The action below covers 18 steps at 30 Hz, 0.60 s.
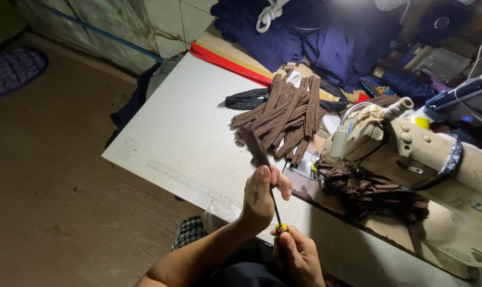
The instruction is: Processing small brown fabric strips using a screwdriver on a sewing table
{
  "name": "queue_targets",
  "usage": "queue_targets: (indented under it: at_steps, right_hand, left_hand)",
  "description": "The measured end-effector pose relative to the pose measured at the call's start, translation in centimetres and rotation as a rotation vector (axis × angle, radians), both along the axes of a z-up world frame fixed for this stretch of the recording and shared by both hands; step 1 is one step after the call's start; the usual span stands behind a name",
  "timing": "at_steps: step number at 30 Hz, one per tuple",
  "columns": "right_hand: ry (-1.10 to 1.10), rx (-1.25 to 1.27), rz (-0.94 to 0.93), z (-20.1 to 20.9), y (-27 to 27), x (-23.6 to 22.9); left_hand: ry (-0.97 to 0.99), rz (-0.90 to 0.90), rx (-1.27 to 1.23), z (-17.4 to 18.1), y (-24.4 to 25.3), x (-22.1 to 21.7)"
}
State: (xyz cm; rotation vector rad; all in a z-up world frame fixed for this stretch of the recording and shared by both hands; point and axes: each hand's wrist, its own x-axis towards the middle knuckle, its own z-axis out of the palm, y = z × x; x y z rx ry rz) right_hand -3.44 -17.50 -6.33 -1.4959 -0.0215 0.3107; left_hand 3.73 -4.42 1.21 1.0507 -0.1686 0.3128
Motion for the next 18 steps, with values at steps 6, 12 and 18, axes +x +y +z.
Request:
queue_targets:
  at_steps: [6, 12, 18]
  right_hand:
    - [-0.222, -0.211, -0.053, 2.2, 1.2, 0.5]
    - [-0.076, 0.136, -0.094, 2.9, 0.7, 0.8]
    - [-0.163, -0.013, -0.006, 1.6, -0.1, 0.6]
  left_hand:
    - [0.021, -0.01, 0.162, 0.1, -0.3, -1.3]
    - [0.07, -0.265, 0.019, -0.6, 0.4, -0.4]
    - [-0.184, -0.152, 0.024, 1.9, 2.1, 2.0]
